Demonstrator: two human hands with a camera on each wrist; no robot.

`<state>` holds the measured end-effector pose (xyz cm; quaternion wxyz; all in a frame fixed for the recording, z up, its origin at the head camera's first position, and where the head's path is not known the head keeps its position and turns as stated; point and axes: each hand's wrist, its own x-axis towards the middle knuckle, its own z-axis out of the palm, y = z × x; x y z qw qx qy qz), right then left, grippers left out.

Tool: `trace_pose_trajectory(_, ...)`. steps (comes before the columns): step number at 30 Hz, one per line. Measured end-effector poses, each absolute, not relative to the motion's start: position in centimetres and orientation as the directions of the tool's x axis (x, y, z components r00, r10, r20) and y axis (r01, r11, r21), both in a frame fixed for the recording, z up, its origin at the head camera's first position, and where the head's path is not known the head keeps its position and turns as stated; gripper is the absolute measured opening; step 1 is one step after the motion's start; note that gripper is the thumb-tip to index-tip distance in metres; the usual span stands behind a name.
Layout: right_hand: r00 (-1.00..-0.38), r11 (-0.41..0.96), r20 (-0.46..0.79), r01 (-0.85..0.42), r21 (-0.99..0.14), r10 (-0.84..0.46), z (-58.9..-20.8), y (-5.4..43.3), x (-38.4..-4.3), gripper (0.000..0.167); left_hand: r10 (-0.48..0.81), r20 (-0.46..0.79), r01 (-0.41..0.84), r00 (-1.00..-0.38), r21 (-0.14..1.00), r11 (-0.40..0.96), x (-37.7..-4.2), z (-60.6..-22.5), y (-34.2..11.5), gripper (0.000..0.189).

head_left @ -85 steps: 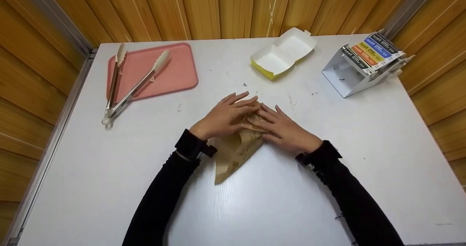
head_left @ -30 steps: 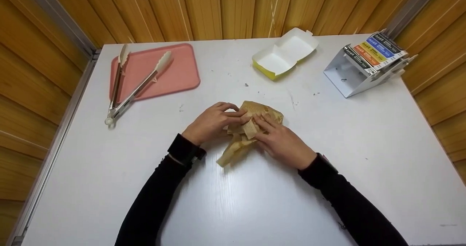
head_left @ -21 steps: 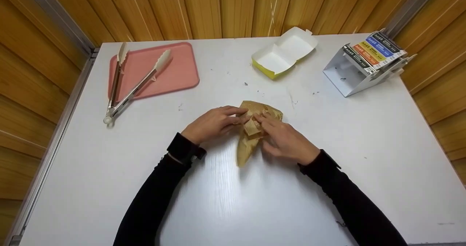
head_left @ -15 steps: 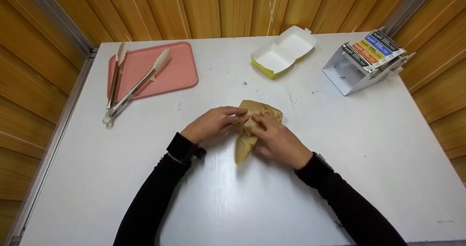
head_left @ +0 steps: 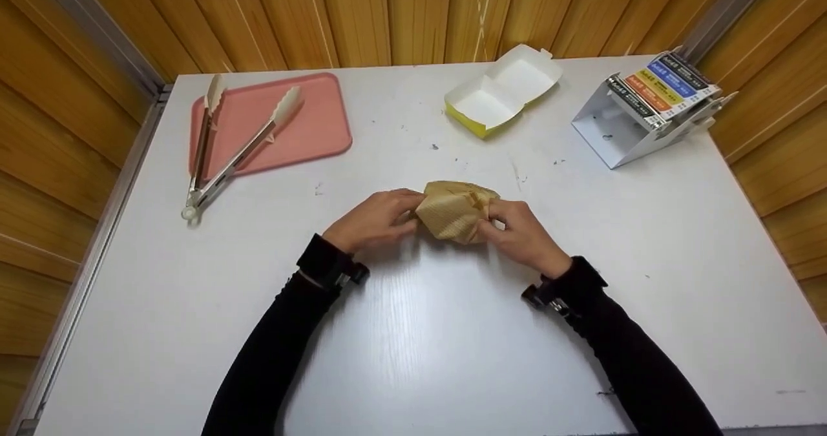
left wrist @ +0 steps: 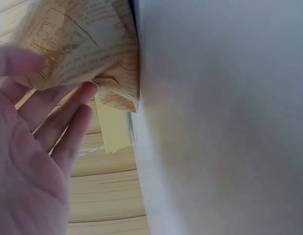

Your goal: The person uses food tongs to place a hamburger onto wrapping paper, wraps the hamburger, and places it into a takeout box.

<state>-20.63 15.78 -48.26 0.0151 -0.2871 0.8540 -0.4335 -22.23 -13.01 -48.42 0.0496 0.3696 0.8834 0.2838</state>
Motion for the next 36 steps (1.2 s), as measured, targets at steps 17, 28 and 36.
trace_pose_trajectory(17,-0.931,0.281,0.001,-0.112,-0.953,-0.366,-48.4,17.2,-22.0,0.018,0.453,0.162,0.376,-0.877,0.818,0.436,-22.4,-49.5,-11.3,0.026)
trace_pose_trajectory(28,-0.94,0.245,0.047,-0.136,-0.96,-0.337,-48.5,17.2,-22.0,0.014,0.385,0.281,0.43,-0.879,0.817,0.385,-22.2,-49.9,-10.3,0.017)
trace_pose_trajectory(36,-0.891,0.12,0.065,-0.132,-0.984,-0.449,-48.3,17.5,-22.1,0.063,0.419,0.333,0.514,-0.844,0.725,0.459,-21.6,-49.9,-9.8,0.013)
